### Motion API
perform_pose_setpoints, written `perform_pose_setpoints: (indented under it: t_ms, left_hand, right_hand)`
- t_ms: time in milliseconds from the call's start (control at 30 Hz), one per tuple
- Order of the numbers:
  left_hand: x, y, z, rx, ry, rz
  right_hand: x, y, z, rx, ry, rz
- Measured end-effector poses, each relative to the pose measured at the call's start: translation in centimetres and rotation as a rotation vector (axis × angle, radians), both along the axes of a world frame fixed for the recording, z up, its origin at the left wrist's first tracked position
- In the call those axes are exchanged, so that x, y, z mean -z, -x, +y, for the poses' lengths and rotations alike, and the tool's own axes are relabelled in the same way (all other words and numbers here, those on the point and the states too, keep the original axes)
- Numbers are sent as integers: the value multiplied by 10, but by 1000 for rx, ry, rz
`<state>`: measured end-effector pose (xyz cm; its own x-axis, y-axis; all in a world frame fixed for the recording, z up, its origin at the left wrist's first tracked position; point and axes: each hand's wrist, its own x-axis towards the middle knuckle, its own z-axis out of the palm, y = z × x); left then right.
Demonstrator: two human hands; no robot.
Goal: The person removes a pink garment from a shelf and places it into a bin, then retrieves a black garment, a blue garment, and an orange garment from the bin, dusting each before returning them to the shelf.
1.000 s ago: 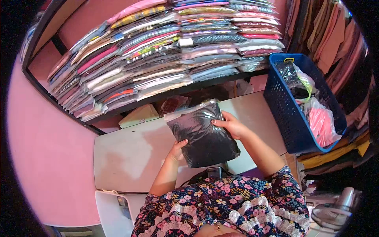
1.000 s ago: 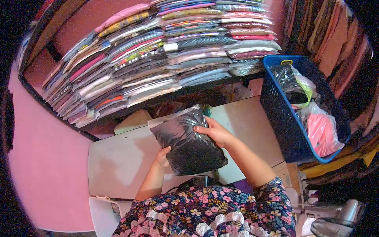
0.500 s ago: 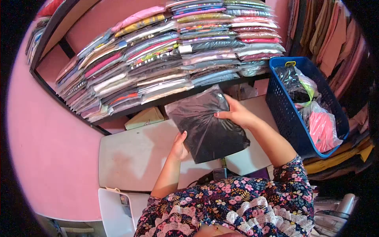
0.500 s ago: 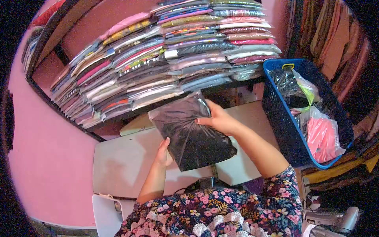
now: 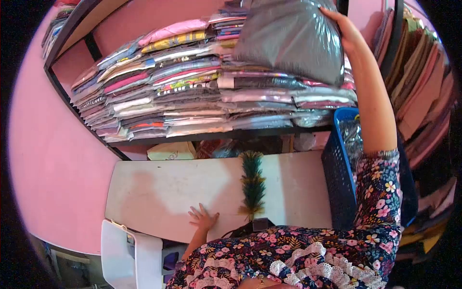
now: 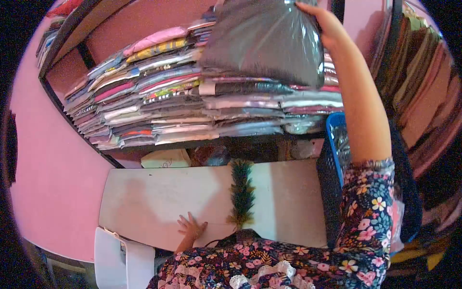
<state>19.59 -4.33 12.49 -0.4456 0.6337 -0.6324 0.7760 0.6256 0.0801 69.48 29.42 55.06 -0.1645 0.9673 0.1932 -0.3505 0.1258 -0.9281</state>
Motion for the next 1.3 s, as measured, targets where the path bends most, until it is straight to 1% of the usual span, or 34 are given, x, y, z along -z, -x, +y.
perform_pose_setpoints:
  t_ms: [67, 133, 200, 267, 300, 333, 400, 433, 467, 533, 567, 633, 667, 733, 767, 833, 867, 933, 1033, 1067, 1133, 1167, 1233, 1267, 1300]
  left_hand:
    - [14, 1, -10, 37, -65, 30]
    - [9, 4, -10, 30, -54, 5]
    - [6, 10, -15, 40, 10, -13]
    - [1, 10, -16, 44, -6, -11]
    - [-2, 7, -13, 46, 21, -5]
    - [-3, 7, -13, 50, 55, 2]
    - [4, 11, -13, 34, 13, -10]
    - [4, 11, -12, 42, 39, 2]
    - [4, 11, -11, 50, 67, 13]
    - [5, 11, -11, 42, 63, 14]
    - [6, 12, -13, 44, 62, 19]
    - [4, 11, -13, 42, 28, 4]
    - [1, 11, -15, 54, -2, -5]
    - [0, 11, -13, 53, 7, -9]
    - [0, 10, -12, 45, 10, -9]
    - [4, 12, -13, 50, 14, 0]
    - [5, 14, -13, 55, 16, 7]
    - [6, 15, -14, 58, 20, 19]
    - [8, 14, -12, 59, 23, 26]
    - [7, 14, -12, 56, 27, 29]
    - [4, 15, -10, 57, 37, 27]
    - [2, 15, -8, 59, 41, 22]
    - [-1, 17, -5, 49, 52, -6]
    - [0, 20, -5, 45, 63, -37]
    - [14, 36, -3, 45, 64, -37]
  right_hand:
    - [-21, -15, 61, 87, 31, 92]
    - [-54, -3, 94, 120, -39, 143]
    - [-74, -1, 137, 104, -20, 107]
    - [-91, 0, 192, -5, -43, 250]
    - [-95, 7, 211, 58, -54, 218]
    - [-88, 12, 227, 48, -62, 223]
    - [-77, 26, 249, 48, 55, -23]
    - [-65, 38, 237, 37, 248, -118]
    - [-46, 48, 233, -20, 253, -328]
    - [-24, 58, 246, -20, 51, -558]
    - [-21, 56, 251, -29, 51, -559]
    - [-20, 54, 255, -232, 67, -456]
    - [-17, 53, 256, -235, 76, -456]
    - [-34, 65, 220, 36, 93, -650]
    - [-35, 70, 214, 35, 96, -648]
    - [-36, 75, 209, 513, -193, -934]
    - [-36, 75, 208, 512, -191, -931]
    - [-34, 67, 215, 190, -117, -664]
    - [-34, 58, 223, 132, -50, -664]
    - [-35, 57, 227, 130, -49, -663]
    - [-37, 57, 233, 185, -58, -510]
    - [-38, 54, 234, 180, -59, -509]
    - [-50, 45, 225, 55, -85, -220]
    - [-66, 53, 178, 224, -149, -332]
    - [-68, 61, 155, 264, -215, -291]
